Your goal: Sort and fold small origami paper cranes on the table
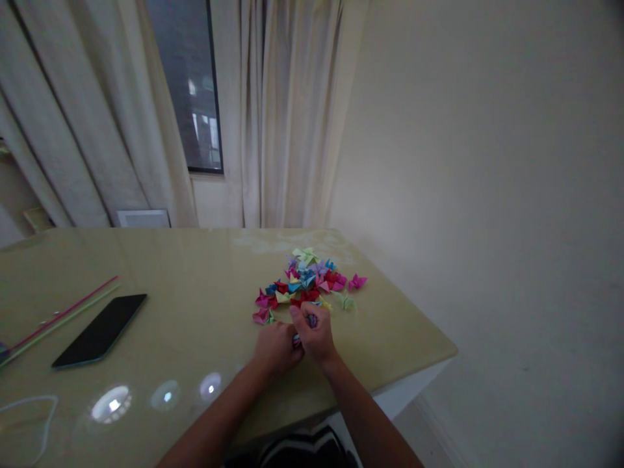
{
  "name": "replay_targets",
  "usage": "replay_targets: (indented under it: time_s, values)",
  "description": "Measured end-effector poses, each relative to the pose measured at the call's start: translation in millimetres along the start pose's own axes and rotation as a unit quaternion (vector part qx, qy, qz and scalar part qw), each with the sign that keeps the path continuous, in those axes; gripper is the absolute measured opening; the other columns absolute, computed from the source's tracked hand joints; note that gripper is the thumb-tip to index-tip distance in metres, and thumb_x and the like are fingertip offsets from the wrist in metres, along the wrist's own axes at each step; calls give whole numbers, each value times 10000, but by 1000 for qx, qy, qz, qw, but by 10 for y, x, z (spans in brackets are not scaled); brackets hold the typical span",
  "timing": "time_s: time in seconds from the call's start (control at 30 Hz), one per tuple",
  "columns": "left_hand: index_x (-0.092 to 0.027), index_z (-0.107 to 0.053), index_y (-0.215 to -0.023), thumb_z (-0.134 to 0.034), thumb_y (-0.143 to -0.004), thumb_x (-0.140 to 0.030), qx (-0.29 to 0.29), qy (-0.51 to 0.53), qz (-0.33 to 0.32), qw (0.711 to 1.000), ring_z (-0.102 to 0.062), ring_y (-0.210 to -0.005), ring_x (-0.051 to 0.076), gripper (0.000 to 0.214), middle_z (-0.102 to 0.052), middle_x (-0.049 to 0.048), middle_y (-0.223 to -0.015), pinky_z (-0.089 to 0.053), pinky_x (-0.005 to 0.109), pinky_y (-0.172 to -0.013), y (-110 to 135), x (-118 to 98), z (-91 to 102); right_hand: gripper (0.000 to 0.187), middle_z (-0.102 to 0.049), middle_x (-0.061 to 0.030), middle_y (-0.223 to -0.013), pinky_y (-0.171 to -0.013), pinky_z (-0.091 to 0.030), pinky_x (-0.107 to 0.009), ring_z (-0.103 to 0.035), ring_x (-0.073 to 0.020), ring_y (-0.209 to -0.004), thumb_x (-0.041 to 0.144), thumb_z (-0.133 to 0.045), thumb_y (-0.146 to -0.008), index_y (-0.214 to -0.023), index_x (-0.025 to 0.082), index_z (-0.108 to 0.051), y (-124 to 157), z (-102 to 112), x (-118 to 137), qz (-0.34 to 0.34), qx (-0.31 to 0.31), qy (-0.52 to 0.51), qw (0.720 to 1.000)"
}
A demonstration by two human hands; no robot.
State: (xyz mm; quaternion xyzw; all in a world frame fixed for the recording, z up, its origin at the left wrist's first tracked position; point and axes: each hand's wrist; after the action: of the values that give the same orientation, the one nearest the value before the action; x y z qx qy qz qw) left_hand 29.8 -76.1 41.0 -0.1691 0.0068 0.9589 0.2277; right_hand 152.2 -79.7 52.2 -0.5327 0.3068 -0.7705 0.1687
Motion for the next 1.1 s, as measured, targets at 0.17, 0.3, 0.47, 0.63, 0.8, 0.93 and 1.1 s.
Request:
replay_targets:
  time_s: [0.17,0.3,0.47,0.63,0.8,0.93,1.1]
  values:
    - [-201,-791,-949,-619,-871,-332,9,-7,11,1000,-785,-923,322,229,-820,151,-971,-555,365,-800,9,-2,-32,353,-496,20,-656,-621,-375,-289,-492,-156,-632,371,-616,-959,-669,233,-469,-18,343,-99,137,141,93,976]
    - [-223,-729,-1028,-624,-905,-376,-35,49,-48,997,-766,-982,275,224,-805,91,-1031,-550,327,-829,32,49,-61,249,-573,-21,-766,-718,-444,-318,-562,-197,-763,304,-609,-967,-741,229,-536,101,528,-231,138,130,137,972]
    - [-212,-634,-1302,-616,-952,-452,-96,88,-131,983,-717,-1128,272,425,-751,126,-1242,-558,357,-938,50,89,-144,119,-621,-58,-922,-817,-506,-349,-604,-224,-896,274,-628,-959,-854,220,-610,228,584,-313,42,38,97,994]
    - [-206,-630,-1283,-561,-1015,-421,-136,80,-105,982,-714,-1106,258,350,-731,121,-1236,-581,357,-911,32,97,-214,90,-645,-50,-956,-764,-506,-318,-616,-211,-878,300,-657,-938,-958,212,-650,208,559,-353,2,22,53,998]
    - [-203,-625,-1292,-627,-997,-422,-172,92,-112,974,-693,-1141,265,367,-712,122,-1251,-576,391,-976,-9,169,-263,229,-694,-62,-1026,-780,-547,-323,-661,-216,-896,362,-686,-932,-1105,219,-642,234,533,-423,-69,8,21,997]
    - [-201,-609,-1314,-631,-1001,-435,-200,91,-123,968,-681,-1150,269,391,-704,120,-1239,-567,404,-998,-24,190,-279,272,-704,-62,-1001,-732,-573,-318,-684,-223,-875,417,-680,-943,-1124,223,-622,244,534,-447,-111,9,-13,994]
    - [-197,-624,-1258,-617,-1010,-430,-191,66,-134,970,-672,-1109,264,340,-680,105,-1167,-574,396,-963,-25,162,-253,317,-718,-50,-973,-744,-582,-322,-704,-228,-876,392,-719,-912,-1159,230,-604,235,542,-429,-130,29,-58,989]
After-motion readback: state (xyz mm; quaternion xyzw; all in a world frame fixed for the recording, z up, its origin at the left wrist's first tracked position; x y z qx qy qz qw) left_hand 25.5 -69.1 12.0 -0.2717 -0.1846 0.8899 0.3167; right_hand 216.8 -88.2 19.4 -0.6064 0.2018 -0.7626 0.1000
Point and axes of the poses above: each hand's wrist, its own y-axis away from the middle knuckle, its own z-axis out of the back of the hand, x = y × z
